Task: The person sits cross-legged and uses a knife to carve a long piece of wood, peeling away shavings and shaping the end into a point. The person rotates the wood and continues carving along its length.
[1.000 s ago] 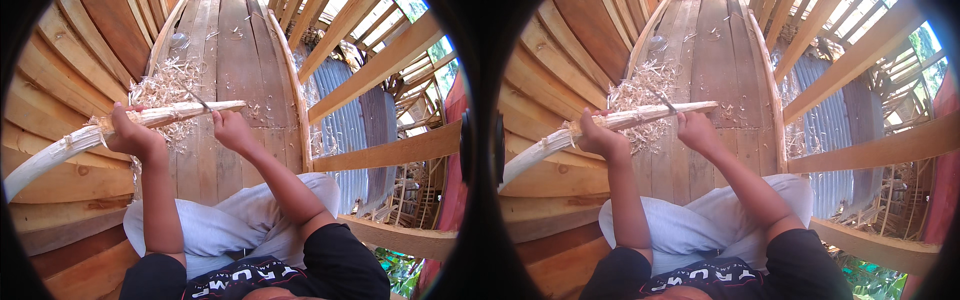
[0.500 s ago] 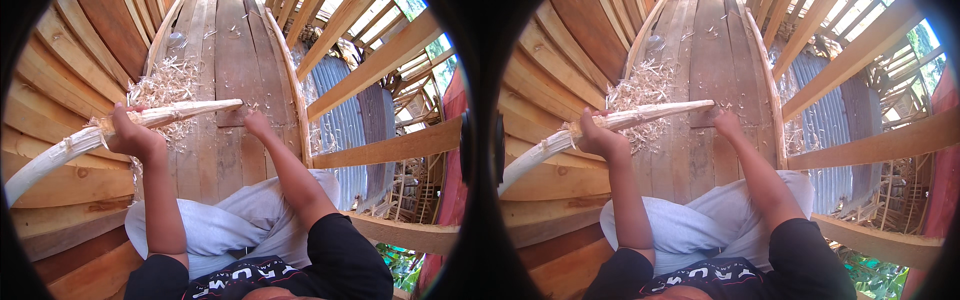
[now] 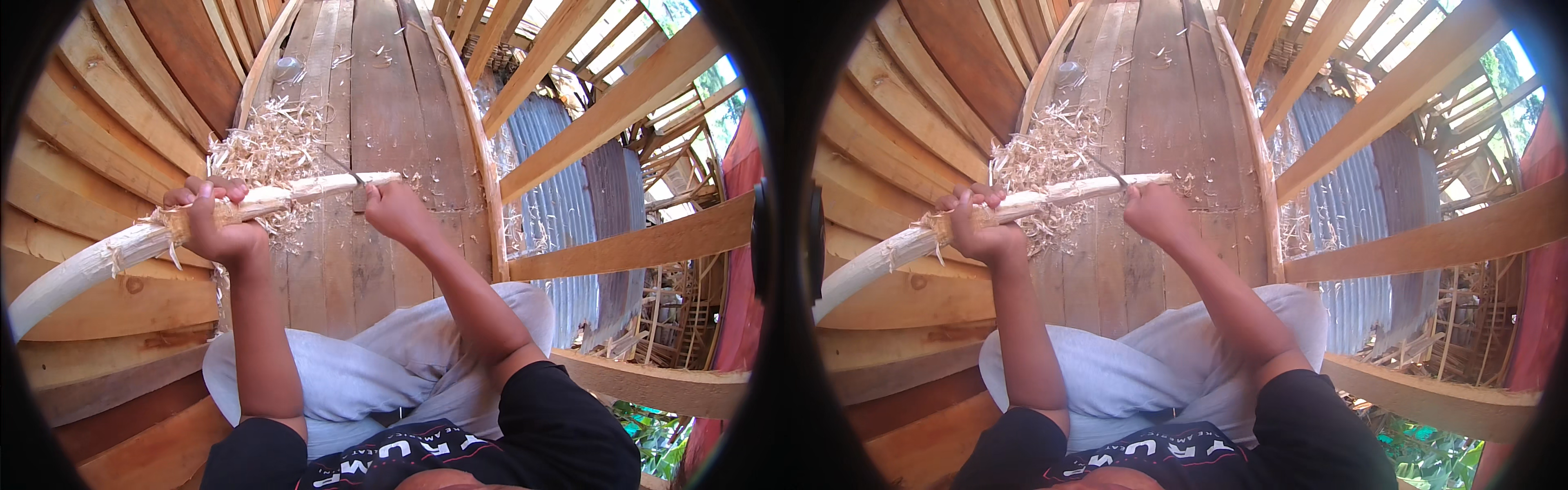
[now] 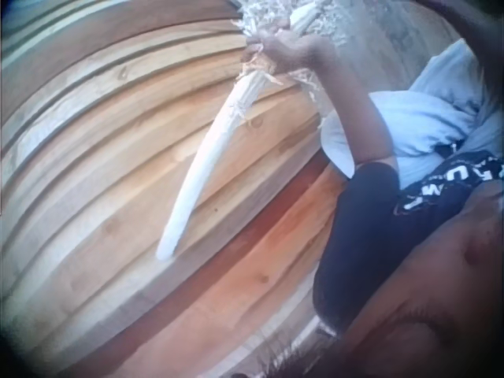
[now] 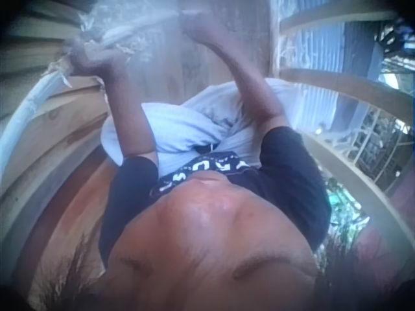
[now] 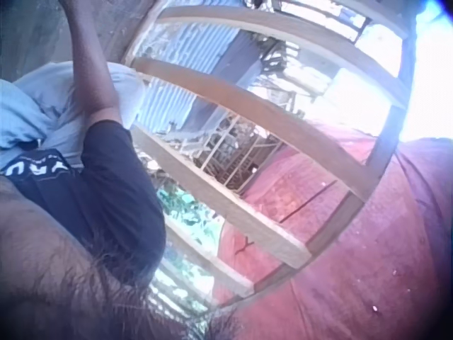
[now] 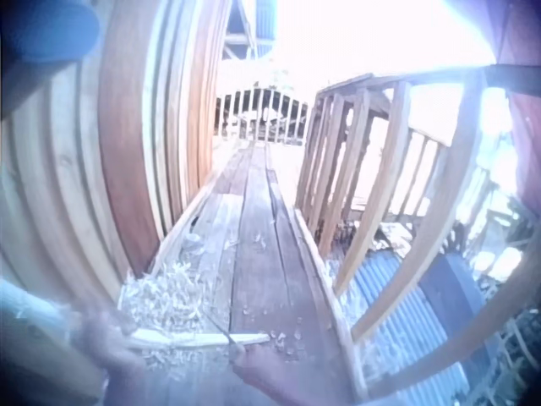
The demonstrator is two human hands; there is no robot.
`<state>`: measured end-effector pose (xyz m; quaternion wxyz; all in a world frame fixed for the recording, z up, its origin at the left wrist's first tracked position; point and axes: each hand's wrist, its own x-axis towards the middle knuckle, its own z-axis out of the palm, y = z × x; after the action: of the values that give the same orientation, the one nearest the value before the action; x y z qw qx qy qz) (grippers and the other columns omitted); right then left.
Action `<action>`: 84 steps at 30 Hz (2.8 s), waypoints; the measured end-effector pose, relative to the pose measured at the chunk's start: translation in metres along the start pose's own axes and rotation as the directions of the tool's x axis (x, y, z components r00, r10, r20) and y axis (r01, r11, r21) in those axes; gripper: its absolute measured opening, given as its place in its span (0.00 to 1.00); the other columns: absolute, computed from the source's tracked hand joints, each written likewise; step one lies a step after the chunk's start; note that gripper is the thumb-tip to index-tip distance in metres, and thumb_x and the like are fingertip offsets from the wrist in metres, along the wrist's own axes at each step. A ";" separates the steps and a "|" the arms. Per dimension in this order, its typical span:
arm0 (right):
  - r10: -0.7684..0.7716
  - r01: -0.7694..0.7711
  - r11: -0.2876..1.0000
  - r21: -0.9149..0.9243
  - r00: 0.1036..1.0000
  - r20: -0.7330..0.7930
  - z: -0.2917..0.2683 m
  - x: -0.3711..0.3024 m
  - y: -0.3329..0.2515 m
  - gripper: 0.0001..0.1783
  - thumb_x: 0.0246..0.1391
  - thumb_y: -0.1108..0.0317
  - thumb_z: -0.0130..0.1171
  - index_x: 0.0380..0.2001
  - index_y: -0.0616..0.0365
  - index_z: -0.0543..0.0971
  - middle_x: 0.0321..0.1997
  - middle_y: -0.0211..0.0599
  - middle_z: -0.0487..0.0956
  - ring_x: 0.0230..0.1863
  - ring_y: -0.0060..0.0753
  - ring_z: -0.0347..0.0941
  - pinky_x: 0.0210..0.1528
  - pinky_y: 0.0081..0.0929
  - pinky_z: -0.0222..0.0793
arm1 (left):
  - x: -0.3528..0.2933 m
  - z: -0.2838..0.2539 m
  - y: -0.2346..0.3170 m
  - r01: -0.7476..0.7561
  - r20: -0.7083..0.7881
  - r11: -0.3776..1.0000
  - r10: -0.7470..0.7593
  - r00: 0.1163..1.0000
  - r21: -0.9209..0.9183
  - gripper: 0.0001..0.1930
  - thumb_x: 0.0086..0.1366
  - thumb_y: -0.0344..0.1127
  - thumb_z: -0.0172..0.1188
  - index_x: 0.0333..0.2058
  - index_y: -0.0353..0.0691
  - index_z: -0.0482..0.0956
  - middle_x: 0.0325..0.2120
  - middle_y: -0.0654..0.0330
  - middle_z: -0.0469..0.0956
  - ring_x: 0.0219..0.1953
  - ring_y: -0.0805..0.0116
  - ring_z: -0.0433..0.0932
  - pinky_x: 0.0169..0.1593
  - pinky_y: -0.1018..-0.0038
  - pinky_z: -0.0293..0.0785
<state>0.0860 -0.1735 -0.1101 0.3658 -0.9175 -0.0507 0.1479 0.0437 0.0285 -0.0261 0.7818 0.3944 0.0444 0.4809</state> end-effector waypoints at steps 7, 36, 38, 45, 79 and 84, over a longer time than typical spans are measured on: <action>0.063 -0.063 0.998 0.022 0.998 0.005 -0.010 0.019 0.046 0.26 0.62 0.56 0.42 0.28 0.70 0.80 0.29 0.61 0.78 0.37 0.60 0.77 0.45 0.48 0.70 | -0.003 -0.007 0.004 0.092 0.360 0.986 -0.037 0.932 -0.136 0.07 0.52 0.30 0.51 0.28 0.48 0.62 0.16 0.64 0.62 0.17 0.73 0.63 0.27 0.73 0.64; 0.027 -0.027 1.000 0.007 0.998 -0.049 0.005 0.000 0.008 0.28 0.63 0.54 0.40 0.27 0.69 0.79 0.31 0.62 0.78 0.37 0.61 0.76 0.43 0.48 0.69 | -0.001 -0.004 0.007 0.081 0.389 0.990 -0.029 0.921 -0.119 0.09 0.51 0.29 0.51 0.27 0.46 0.59 0.16 0.64 0.60 0.17 0.72 0.63 0.26 0.74 0.64; 0.105 -0.106 0.994 0.021 0.993 0.053 -0.008 0.018 0.037 0.27 0.62 0.56 0.40 0.28 0.70 0.79 0.32 0.63 0.78 0.39 0.60 0.76 0.45 0.48 0.70 | -0.003 -0.003 0.007 0.096 0.363 0.988 -0.046 0.931 -0.121 0.08 0.52 0.29 0.50 0.27 0.46 0.59 0.16 0.64 0.61 0.17 0.72 0.63 0.26 0.74 0.64; -0.151 0.147 0.987 -0.066 0.987 -0.058 0.000 -0.019 -0.019 0.25 0.62 0.56 0.41 0.30 0.68 0.80 0.30 0.62 0.77 0.36 0.60 0.76 0.42 0.48 0.69 | 0.004 -0.008 0.011 0.081 0.397 0.991 -0.033 0.917 -0.105 0.09 0.52 0.30 0.51 0.27 0.46 0.59 0.16 0.64 0.61 0.17 0.72 0.63 0.26 0.73 0.65; 0.052 -0.052 0.998 0.045 0.999 0.007 -0.009 0.014 0.033 0.27 0.62 0.55 0.45 0.22 0.70 0.78 0.24 0.60 0.77 0.32 0.63 0.76 0.38 0.50 0.68 | -0.003 0.001 0.004 0.063 0.258 0.981 -0.014 0.966 -0.182 0.10 0.51 0.24 0.49 0.30 0.43 0.59 0.15 0.61 0.63 0.16 0.70 0.66 0.24 0.72 0.70; -0.141 0.140 0.990 -0.023 0.983 -0.119 0.010 -0.022 -0.018 0.25 0.63 0.57 0.41 0.28 0.68 0.79 0.29 0.60 0.78 0.35 0.62 0.75 0.42 0.53 0.69 | -0.001 0.003 0.002 -0.026 -0.018 1.000 0.026 0.999 0.012 0.10 0.52 0.25 0.51 0.31 0.41 0.61 0.15 0.61 0.64 0.15 0.69 0.66 0.24 0.72 0.71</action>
<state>0.0620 -0.1589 -0.0994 0.3712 -0.9214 -0.0943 0.0659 0.0432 0.0266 -0.0235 0.7726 0.3951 0.0494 0.4945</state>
